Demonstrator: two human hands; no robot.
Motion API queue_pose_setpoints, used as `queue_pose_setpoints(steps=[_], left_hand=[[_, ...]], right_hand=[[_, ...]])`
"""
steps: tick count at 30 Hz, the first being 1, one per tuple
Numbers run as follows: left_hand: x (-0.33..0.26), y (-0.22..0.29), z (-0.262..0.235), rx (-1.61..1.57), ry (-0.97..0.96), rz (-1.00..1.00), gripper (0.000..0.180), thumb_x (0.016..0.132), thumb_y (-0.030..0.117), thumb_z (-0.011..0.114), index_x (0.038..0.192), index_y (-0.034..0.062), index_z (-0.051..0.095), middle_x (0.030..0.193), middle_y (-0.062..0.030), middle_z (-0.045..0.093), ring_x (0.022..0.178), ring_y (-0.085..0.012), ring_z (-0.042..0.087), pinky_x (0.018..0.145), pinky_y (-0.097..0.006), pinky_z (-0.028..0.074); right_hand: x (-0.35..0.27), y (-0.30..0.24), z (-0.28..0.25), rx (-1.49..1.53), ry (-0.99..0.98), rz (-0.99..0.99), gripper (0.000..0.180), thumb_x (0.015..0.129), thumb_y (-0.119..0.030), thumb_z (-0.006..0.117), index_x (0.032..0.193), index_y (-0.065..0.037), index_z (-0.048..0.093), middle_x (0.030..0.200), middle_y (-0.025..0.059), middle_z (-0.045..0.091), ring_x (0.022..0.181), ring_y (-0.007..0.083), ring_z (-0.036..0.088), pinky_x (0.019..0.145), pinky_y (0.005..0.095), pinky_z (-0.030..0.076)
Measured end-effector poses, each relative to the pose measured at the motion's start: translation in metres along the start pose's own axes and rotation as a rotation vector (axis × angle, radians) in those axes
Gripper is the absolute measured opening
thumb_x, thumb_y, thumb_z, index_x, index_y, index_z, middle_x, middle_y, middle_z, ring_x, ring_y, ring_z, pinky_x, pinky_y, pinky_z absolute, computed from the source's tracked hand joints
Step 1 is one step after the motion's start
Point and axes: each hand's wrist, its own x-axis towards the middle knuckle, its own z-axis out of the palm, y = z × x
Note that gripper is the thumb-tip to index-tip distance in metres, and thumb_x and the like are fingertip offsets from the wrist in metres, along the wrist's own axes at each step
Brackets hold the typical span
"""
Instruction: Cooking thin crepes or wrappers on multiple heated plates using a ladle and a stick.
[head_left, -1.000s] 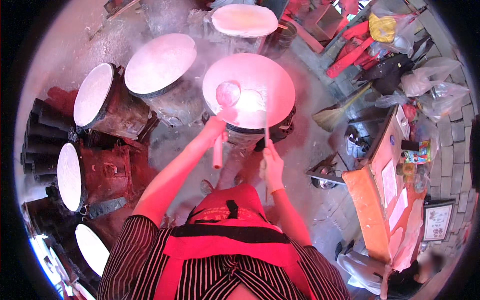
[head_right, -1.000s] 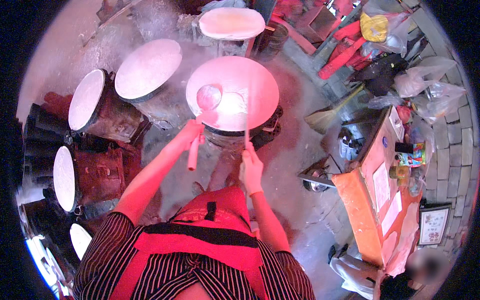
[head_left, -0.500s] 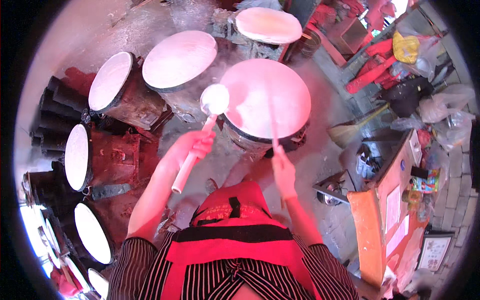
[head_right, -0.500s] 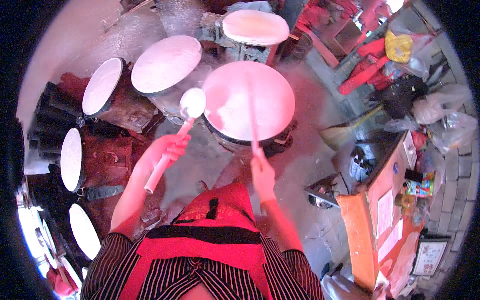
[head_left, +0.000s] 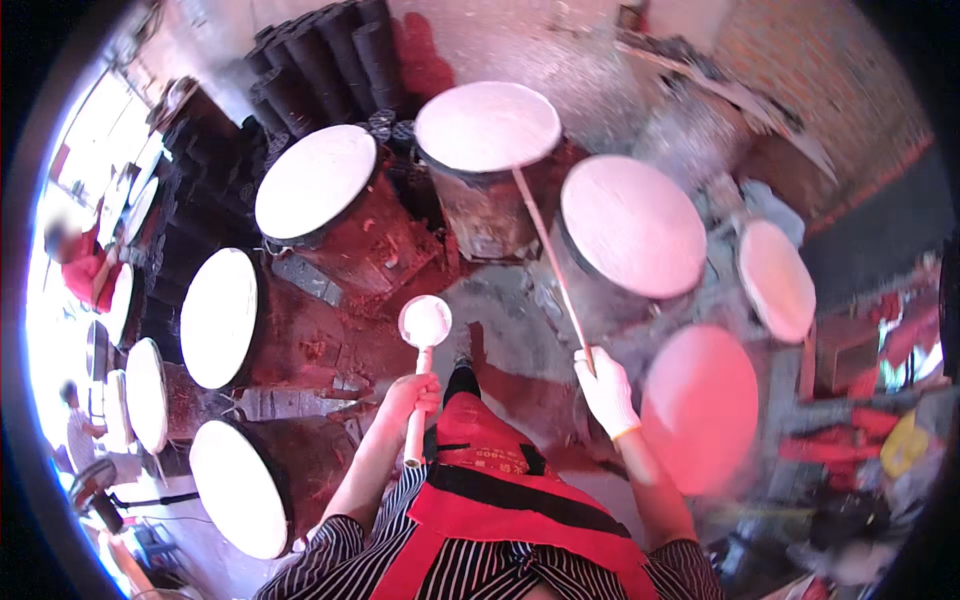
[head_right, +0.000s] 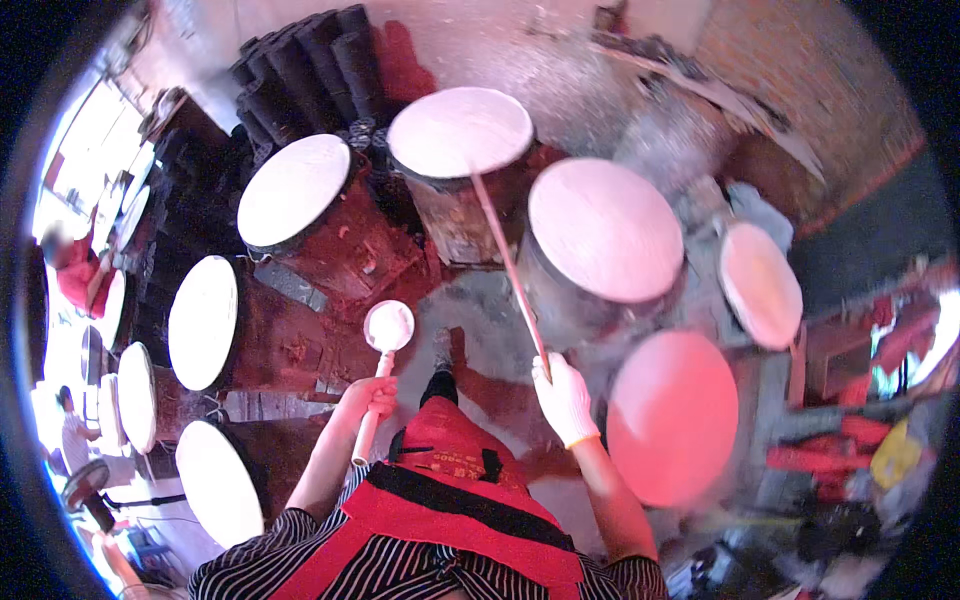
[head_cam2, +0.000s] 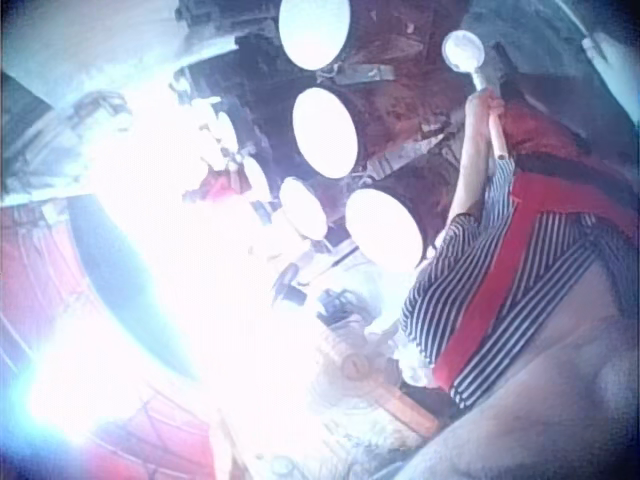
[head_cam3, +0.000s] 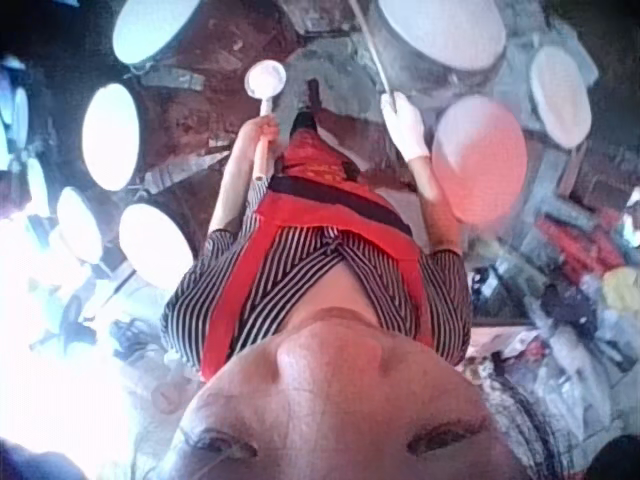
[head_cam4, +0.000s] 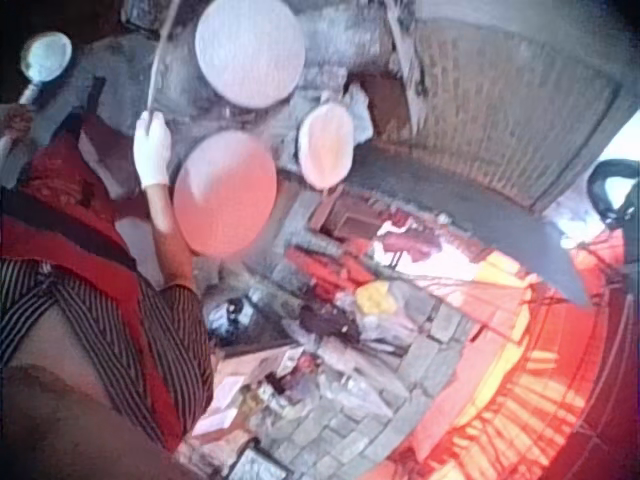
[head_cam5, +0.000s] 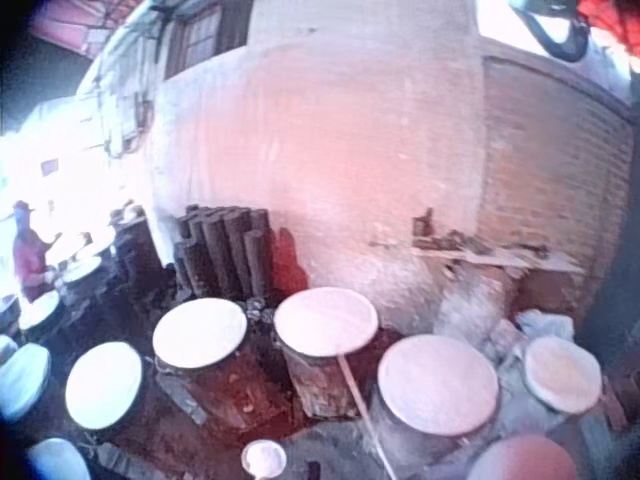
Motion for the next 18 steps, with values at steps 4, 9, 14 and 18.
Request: queue_pose_setpoints(steps=[4, 9, 14, 18], left_hand=[[0.025, 0.093, -0.010, 0.059, 0.069, 0.238, 0.012, 0.095, 0.009, 0.055, 0.088, 0.0059, 0.047, 0.068, 0.0009, 0.045, 0.048, -0.0046, 0.037, 0.039, -0.019, 0.028], [0.027, 0.200, 0.012, 0.028, 0.128, 0.410, 0.007, 0.094, 0.008, 0.054, 0.099, 0.0062, 0.049, 0.069, 0.0016, 0.044, 0.048, -0.0034, 0.036, 0.038, -0.018, 0.026], [0.027, 0.272, 0.030, 0.023, 0.081, 0.432, 0.016, 0.096, 0.009, 0.053, 0.110, 0.0058, 0.049, 0.075, 0.0006, 0.046, 0.050, -0.0031, 0.035, 0.038, -0.017, 0.026], [0.031, 0.300, 0.034, -0.076, 0.022, 0.407, 0.020, 0.096, 0.009, 0.052, 0.115, 0.0040, 0.049, 0.073, 0.0002, 0.045, 0.049, -0.0038, 0.035, 0.037, -0.018, 0.026]], right_hand=[[0.156, -0.073, 0.051, -0.303, -0.166, -0.090, 0.032, 0.095, -0.037, 0.052, 0.097, -0.006, 0.059, 0.088, 0.0228, 0.066, 0.086, 0.0437, 0.063, 0.073, 0.0532, 0.048], [0.330, -0.145, 0.131, -0.285, -0.166, -0.180, 0.029, 0.092, -0.035, 0.055, 0.097, -0.006, 0.060, 0.091, 0.0220, 0.066, 0.090, 0.0419, 0.063, 0.075, 0.0531, 0.047], [0.426, -0.170, 0.150, -0.442, -0.065, -0.303, 0.029, 0.090, -0.033, 0.057, 0.098, -0.006, 0.064, 0.092, 0.0206, 0.067, 0.086, 0.0403, 0.065, 0.074, 0.0519, 0.049], [0.502, -0.158, 0.117, -0.532, 0.005, -0.208, 0.037, 0.090, -0.040, 0.056, 0.092, -0.005, 0.067, 0.088, 0.0239, 0.067, 0.087, 0.0440, 0.065, 0.076, 0.0532, 0.049]])
